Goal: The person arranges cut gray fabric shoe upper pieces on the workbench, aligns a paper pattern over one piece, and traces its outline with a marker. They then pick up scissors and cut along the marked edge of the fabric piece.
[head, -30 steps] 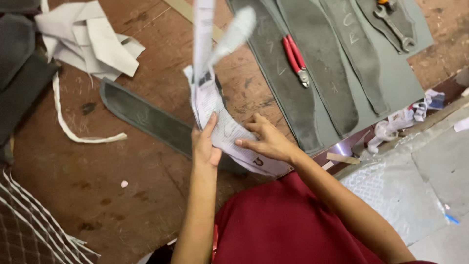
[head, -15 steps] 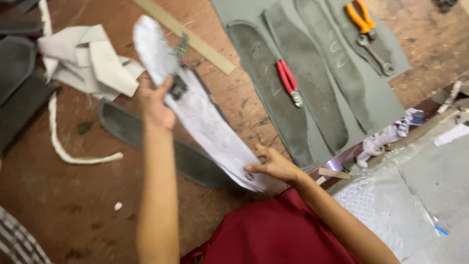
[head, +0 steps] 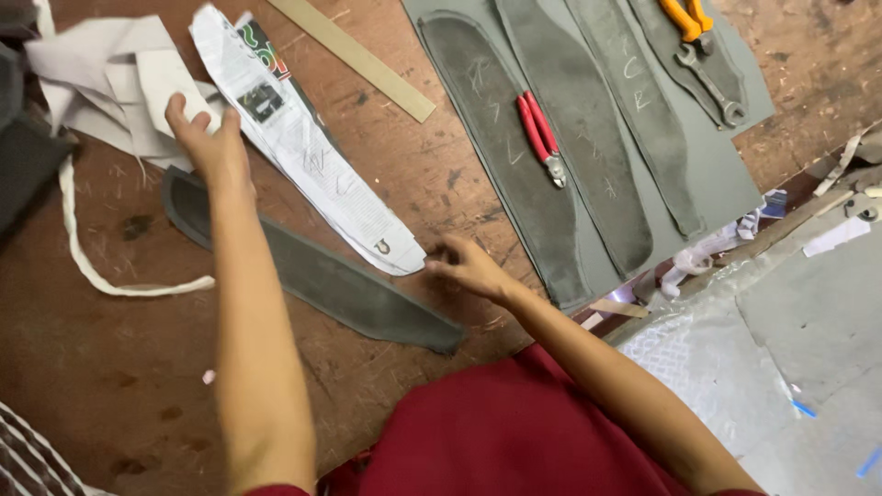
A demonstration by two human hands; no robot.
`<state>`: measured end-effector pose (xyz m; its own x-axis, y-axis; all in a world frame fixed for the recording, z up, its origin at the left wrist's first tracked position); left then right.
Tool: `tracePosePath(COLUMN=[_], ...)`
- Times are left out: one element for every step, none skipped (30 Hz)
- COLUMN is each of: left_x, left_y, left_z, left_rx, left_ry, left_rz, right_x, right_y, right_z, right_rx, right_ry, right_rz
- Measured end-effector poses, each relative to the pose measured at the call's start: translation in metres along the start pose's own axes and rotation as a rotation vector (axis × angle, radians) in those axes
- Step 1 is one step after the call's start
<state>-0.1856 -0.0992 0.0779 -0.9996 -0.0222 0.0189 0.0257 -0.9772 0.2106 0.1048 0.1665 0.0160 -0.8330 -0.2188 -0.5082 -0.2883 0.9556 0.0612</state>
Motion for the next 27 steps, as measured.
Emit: tracePosePath(left_x=[-0.013, -0.031, -0.05, -0.078, -0.11, -0.139, -0.166, -0.188, -0.205, -0.216, -0.221, -0.222, -0.216, -0.205, -0.192, -0.177, -0.162, -0.15, -0.138, -0.129, -0.123, -0.117, -0.115, -0.112, -0.112, -0.112, -0.114], left_y=[0.004, 0.013, 0.025, 0.039, 0.051, 0.06, 0.071, 0.078, 0.084, 0.09, 0.093, 0.097, 0.1, 0.102, 0.104, 0.106, 0.108, 0.109, 0.111, 0.114, 0.115, 0.116, 0.117, 0.116, 0.115, 0.111, 0.109], left_z=[-0.01, -0.021, -0.028, -0.038, -0.048, -0.06, -0.07, -0.081, -0.09, -0.096, -0.1, -0.101, -0.098, -0.094, -0.089, -0.084, -0.08, -0.076, -0.074, -0.072, -0.071, -0.069, -0.068, -0.069, -0.07, -0.067, -0.062], left_rx=[-0.034, -0.063, -0.084, 0.031, 0.14, 0.178, 0.213, 0.267, 0.319, 0.28, 0.241, 0.204, 0.223, 0.239, 0.25, 0.298, 0.347, 0.443, 0.543, 0.647, 0.643, 0.638, 0.633, 0.405, 0.177, -0.051, -0.226], left_ry=[-0.073, -0.147, -0.227, -0.214, -0.201, -0.125, -0.049, 0.069, 0.191, 0.231, 0.27, 0.31, 0.275, 0.237, 0.195, 0.215, 0.235, 0.252, 0.27, 0.293, 0.321, 0.345, 0.366, 0.337, 0.306, 0.273, 0.284], left_rz=[0.028, 0.065, 0.111, 0.189, 0.262, 0.312, 0.362, 0.383, 0.399, 0.393, 0.385, 0.377, 0.36, 0.337, 0.309, 0.297, 0.285, 0.289, 0.295, 0.3, 0.303, 0.302, 0.297, 0.244, 0.183, 0.116, 0.122], right_x=[-0.003, -0.007, -0.01, -0.014, -0.018, -0.022, -0.027, -0.031, -0.034, -0.04, -0.044, -0.045, -0.046, -0.047, -0.048, -0.048, -0.047, -0.047, -0.046, -0.047, -0.047, -0.048, -0.05, -0.052, -0.054, -0.058, -0.06], right_y=[0.003, 0.003, 0.005, 0.005, 0.004, 0.001, -0.005, -0.013, -0.024, -0.039, -0.053, -0.069, -0.084, -0.095, -0.101, -0.106, -0.109, -0.109, -0.108, -0.107, -0.105, -0.102, -0.099, -0.097, -0.094, -0.09, -0.087], right_z=[0.004, 0.006, 0.012, 0.017, 0.02, 0.018, 0.013, 0.007, 0.003, -0.001, -0.005, -0.009, -0.013, -0.014, -0.014, -0.014, -0.012, -0.01, -0.007, -0.005, -0.002, 0.001, 0.003, -0.001, -0.004, -0.008, -0.006], right_rx=[-0.089, -0.177, -0.111, -0.047, 0.014, -0.083, -0.18, -0.276, -0.418, -0.56, -0.701, -0.806, -0.908, -1.011, -0.989, -0.967, -0.946, -0.889, -0.831, -0.77, -0.718, -0.665, -0.61, -0.545, -0.48, -0.416, -0.336], right_ry=[0.117, 0.239, 0.167, 0.096, 0.023, 0.049, 0.08, 0.113, 0.072, 0.029, -0.015, 0.015, 0.047, 0.078, 0.08, 0.083, 0.087, 0.065, 0.044, 0.021, -0.023, -0.069, -0.115, 0.01, 0.133, 0.257, 0.219], right_rz=[0.03, 0.049, 0.06, 0.068, 0.083, 0.114, 0.147, 0.176, 0.148, 0.125, 0.105, 0.056, 0.008, -0.034, -0.062, -0.086, -0.112, -0.134, -0.161, -0.191, -0.206, -0.215, -0.22, -0.192, -0.158, -0.119, -0.125])
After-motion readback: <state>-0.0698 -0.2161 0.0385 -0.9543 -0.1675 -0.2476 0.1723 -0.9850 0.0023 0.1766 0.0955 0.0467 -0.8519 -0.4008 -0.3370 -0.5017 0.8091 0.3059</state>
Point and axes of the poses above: each hand's wrist, its own x-axis towards the middle knuckle, its own y-axis out of the back of the hand, z = x × y, the point moved 3 cm from there along x, towards the middle knuckle, and after that the axes turned 9 degrees about -z, right-handed, at the moved point
